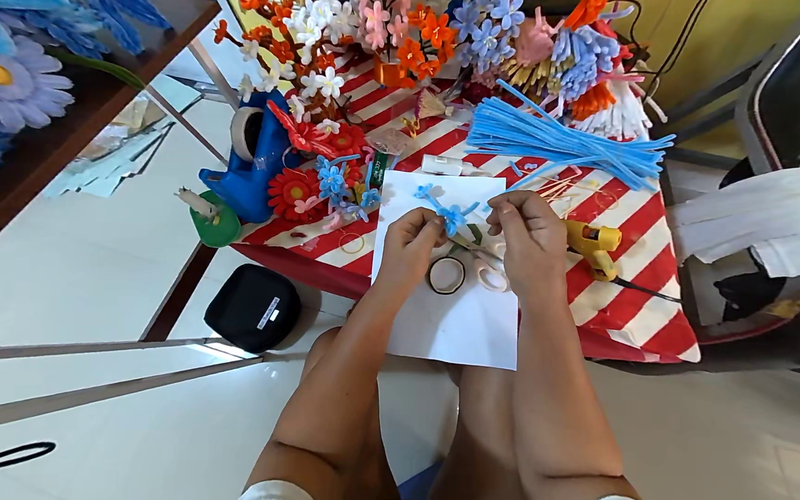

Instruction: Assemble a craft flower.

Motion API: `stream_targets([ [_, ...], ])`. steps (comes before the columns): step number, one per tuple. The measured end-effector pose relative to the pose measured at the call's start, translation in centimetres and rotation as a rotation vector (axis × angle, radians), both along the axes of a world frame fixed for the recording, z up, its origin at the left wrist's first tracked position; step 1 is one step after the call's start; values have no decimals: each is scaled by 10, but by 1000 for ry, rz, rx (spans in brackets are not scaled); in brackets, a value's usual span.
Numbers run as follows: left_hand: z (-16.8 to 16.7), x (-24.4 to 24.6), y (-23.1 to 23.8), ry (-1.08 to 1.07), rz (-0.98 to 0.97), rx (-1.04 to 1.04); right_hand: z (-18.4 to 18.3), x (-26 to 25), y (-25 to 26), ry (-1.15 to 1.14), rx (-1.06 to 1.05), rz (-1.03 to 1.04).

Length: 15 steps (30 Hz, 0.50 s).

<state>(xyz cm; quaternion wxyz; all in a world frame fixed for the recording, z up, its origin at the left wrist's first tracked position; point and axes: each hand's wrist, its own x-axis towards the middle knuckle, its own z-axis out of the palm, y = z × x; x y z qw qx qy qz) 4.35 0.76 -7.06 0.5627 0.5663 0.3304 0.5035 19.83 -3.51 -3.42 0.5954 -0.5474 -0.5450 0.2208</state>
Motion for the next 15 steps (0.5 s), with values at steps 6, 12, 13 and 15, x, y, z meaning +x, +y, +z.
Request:
stream_targets([
  [6, 4, -2, 2, -138, -104, -210, -2, 0, -2, -106, 56, 31],
  [12, 11, -5, 2, -257, -193, -417, -4, 4, -3, -378, 194, 26],
  [13, 11, -6, 3, -265, -203, -426, -3, 2, -2, -422, 172, 66],
  [15, 10, -7, 4, -281, -224, -439, -5, -2, -1, -456, 141, 108],
])
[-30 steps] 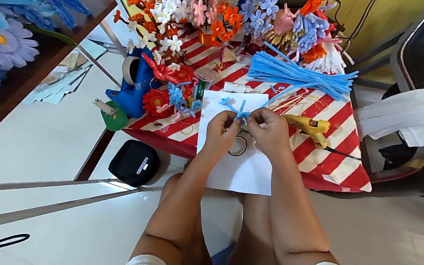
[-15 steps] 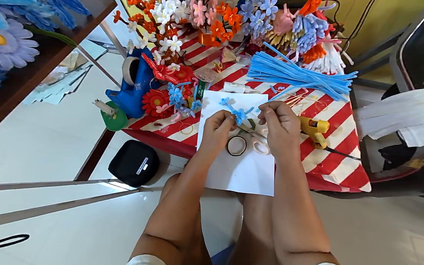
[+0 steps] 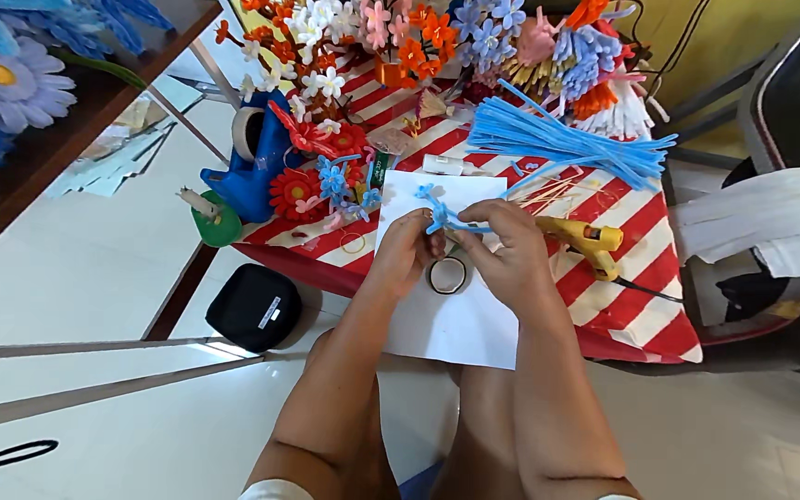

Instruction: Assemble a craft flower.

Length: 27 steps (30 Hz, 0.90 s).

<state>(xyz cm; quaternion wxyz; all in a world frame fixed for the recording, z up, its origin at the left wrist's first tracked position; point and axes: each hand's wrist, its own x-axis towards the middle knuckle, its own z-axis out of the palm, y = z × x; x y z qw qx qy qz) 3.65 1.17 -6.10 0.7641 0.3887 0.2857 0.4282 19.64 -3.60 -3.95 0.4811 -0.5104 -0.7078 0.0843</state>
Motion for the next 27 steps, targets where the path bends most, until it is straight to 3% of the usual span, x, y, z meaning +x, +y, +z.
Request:
stream_targets([
  [4, -1, -2, 2, -57, -30, -30, -2, -2, 1, 36, -64, 4],
  [8, -4, -1, 2, -125, -18, -16, 1, -6, 1, 245, -100, -42],
  [13, -7, 4, 1, 39, 288, 167, 1, -10, 1, 635, -138, 63],
  [17, -8, 7, 0, 62, 355, 222, -1, -10, 1, 821, -145, 187],
  [22, -15, 10, -7, -91, 224, 434, -1, -18, 1, 848, -165, 219],
  [27, -15, 13, -9, -188, 307, 498, -2, -27, 0, 730, -206, 163],
])
